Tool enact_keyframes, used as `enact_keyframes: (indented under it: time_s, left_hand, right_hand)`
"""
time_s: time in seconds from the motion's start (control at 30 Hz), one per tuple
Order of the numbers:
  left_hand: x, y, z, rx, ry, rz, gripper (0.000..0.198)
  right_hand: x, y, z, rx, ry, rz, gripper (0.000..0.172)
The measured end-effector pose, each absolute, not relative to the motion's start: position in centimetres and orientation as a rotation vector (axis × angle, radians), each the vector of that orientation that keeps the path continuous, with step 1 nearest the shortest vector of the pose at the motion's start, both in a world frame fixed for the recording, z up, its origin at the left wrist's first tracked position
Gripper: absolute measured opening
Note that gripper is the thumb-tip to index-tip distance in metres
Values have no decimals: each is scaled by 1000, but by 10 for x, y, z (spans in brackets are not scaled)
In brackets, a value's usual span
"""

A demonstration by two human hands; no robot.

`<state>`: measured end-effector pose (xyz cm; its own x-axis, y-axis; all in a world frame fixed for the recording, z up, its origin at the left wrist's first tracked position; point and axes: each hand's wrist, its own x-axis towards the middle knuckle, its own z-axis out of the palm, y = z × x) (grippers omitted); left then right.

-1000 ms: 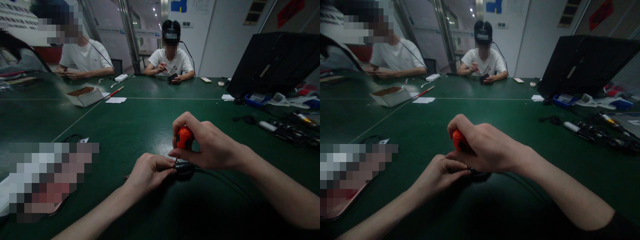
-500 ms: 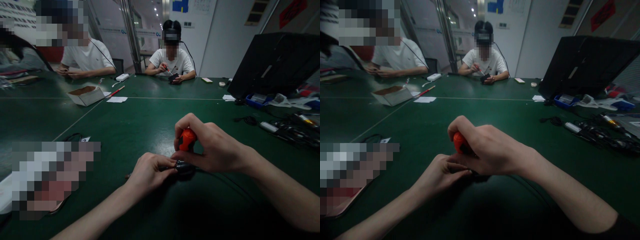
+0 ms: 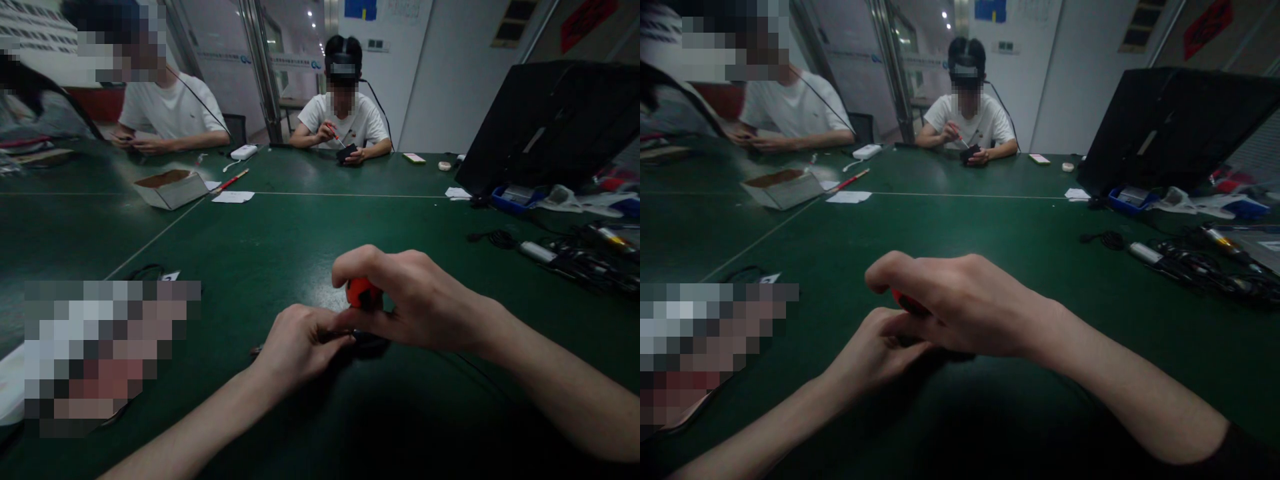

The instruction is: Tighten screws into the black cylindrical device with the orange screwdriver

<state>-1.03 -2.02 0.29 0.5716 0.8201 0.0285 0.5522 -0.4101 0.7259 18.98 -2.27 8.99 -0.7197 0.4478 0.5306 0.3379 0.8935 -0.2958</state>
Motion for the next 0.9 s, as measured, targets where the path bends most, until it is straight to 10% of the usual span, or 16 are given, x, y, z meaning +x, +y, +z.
enact_keyframes:
  time_s: [0.9]
  left_hand:
    - [-8, -23, 7, 2231, 963, 564, 12]
  right_hand:
    - [193, -25, 94, -654, -2495, 135, 34]
